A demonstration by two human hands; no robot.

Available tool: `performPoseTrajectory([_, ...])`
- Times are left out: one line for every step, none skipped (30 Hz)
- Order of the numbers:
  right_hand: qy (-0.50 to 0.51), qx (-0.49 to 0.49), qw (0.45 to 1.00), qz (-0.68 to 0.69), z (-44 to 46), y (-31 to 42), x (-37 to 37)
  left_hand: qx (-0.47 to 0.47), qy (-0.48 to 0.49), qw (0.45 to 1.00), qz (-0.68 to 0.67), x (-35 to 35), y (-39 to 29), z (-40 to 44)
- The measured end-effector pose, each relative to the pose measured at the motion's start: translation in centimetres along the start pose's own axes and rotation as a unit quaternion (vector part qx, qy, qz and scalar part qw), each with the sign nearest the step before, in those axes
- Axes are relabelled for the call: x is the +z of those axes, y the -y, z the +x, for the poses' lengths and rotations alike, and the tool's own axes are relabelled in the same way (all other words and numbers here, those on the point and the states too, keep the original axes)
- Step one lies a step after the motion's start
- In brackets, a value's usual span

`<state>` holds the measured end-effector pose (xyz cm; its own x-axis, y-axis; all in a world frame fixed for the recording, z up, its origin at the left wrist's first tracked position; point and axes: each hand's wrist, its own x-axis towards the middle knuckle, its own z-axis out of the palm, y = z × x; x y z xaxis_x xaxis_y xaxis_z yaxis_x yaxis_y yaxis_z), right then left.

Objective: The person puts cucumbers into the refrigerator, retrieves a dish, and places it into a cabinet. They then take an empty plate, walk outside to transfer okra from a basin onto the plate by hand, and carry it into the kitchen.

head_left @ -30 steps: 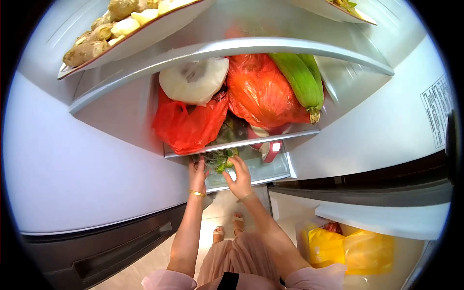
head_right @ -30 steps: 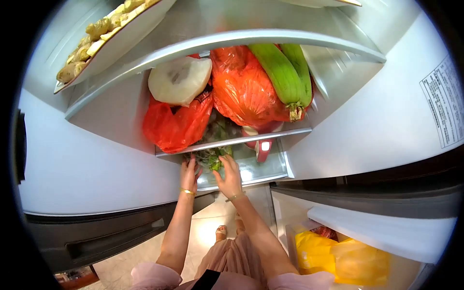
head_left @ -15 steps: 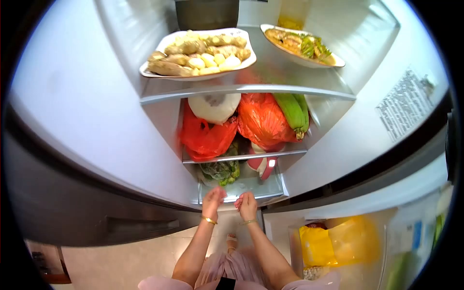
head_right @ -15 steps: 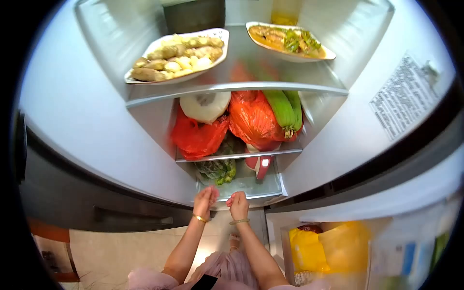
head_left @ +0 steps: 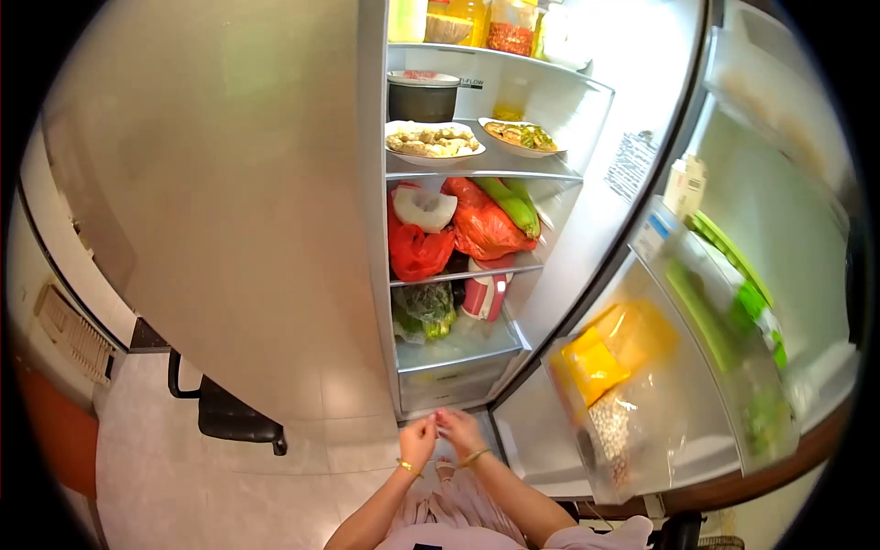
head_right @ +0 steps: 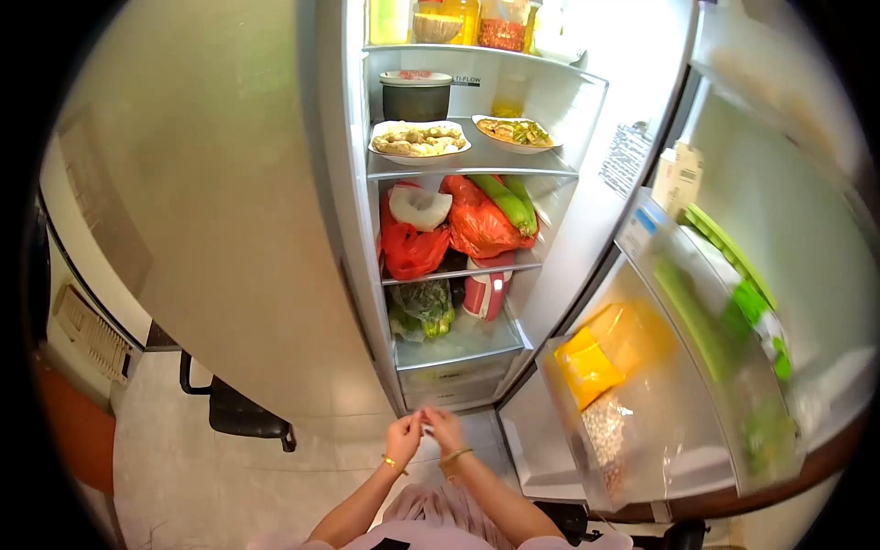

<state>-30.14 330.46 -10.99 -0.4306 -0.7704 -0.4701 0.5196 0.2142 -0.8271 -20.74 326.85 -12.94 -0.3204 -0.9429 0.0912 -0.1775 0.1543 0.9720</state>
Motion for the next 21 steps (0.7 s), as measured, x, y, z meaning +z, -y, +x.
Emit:
performPoseTrajectory([0.004, -0.069, 0.995, -0.073, -1.3, 0.8, -1.4, -0.013, 0.013, 1.000, 0.000, -1.6, 1.0, -1.1])
performPoseTrajectory([-0.040, -0.193, 0.968, -0.154, -1.6, 0.6, -3.5, -0.006, 0.016, 1.000, 0.000, -3.2, 1.1, -2.2])
performPoseTrajectory([-0.086, -0.311, 0.918, -0.230, -1.9, 0.3, -5.6, -0.066, 0.017, 0.998, -0.020, -4.9, 0.7, -3.5])
performPoseTrajectory([-0.142, -0.326, 0.901, -0.250, -4.1, 1.7, -6.8, -0.127, 0.019, 0.991, -0.037, -6.4, 0.4, -4.6])
performPoseTrajectory([-0.198, -0.337, 0.880, -0.270, -7.1, 3.8, -7.6, -0.126, 0.026, 0.991, -0.034, -7.7, 0.4, -5.6])
performPoseTrajectory([-0.269, -0.387, 0.811, -0.347, -9.2, 4.9, -9.0, -0.156, 0.029, 0.987, -0.039, -8.8, 0.4, -6.5])
performPoseTrajectory([-0.333, -0.428, 0.727, -0.420, -11.1, 5.7, -10.4, -0.187, 0.031, 0.981, -0.043, -9.6, 0.5, -7.4])
performPoseTrajectory([-0.353, -0.420, 0.720, -0.424, -12.8, 6.3, -12.0, -0.190, 0.036, 0.980, -0.039, -10.2, 0.7, -8.1])
performPoseTrajectory([-0.372, -0.412, 0.712, -0.429, -14.3, 6.5, -13.4, -0.191, 0.027, 0.979, -0.058, -10.7, 0.9, -8.8])
performPoseTrajectory([-0.373, -0.406, 0.715, -0.430, -15.7, 6.2, -14.6, -0.193, 0.017, 0.978, -0.078, -11.1, 1.3, -9.5])
performPoseTrajectory([-0.425, -0.363, 0.675, -0.482, -16.9, 5.8, -15.7, -0.183, 0.013, 0.978, -0.098, -11.4, 1.6, -10.0])
performPoseTrajectory([-0.472, -0.319, 0.629, -0.530, -17.8, 5.6, -16.8, -0.186, 0.015, 0.978, -0.096, -11.7, 1.7, -10.6])
performPoseTrajectory([-0.471, -0.318, 0.629, -0.530, -18.2, 4.7, -18.1, -0.198, 0.012, 0.975, -0.098, -11.9, 1.3, -11.0])
performPoseTrajectory([-0.463, -0.316, 0.622, -0.547, -18.2, 3.4, -19.6, -0.209, 0.008, 0.973, -0.101, -12.1, 1.0, -11.3])
performPoseTrajectory([-0.456, -0.316, 0.613, -0.562, -18.1, 2.4, -20.8, -0.216, 0.012, 0.971, -0.102, -12.3, 0.9, -11.6])
performPoseTrajectory([-0.455, -0.322, 0.612, -0.562, -18.6, 2.3, -20.3, -0.212, 0.009, 0.971, -0.105, -12.5, 0.9, -11.9])
performPoseTrajectory([-0.458, -0.289, 0.619, -0.569, -19.4, 2.5, -19.1, -0.216, 0.001, 0.972, -0.094, -12.7, 0.9, -12.3])
performPoseTrajectory([-0.461, -0.261, 0.625, -0.574, -19.5, 3.0, -18.5, -0.217, -0.010, 0.973, -0.084, -12.8, 0.9, -12.3])
performPoseTrajectory([-0.462, -0.263, 0.613, -0.584, -18.7, 2.2, -19.4, -0.219, -0.007, 0.971, -0.090, -13.0, 1.3, -12.6])
performPoseTrajectory([-0.462, -0.273, 0.612, -0.581, -18.9, 2.3, -19.4, -0.211, -0.012, 0.973, -0.094, -13.1, 1.2, -12.9])
performPoseTrajectory([-0.454, -0.269, 0.619, -0.581, -19.4, 2.3, -19.1, -0.225, -0.010, 0.970, -0.088, -13.0, 1.0, -13.3])
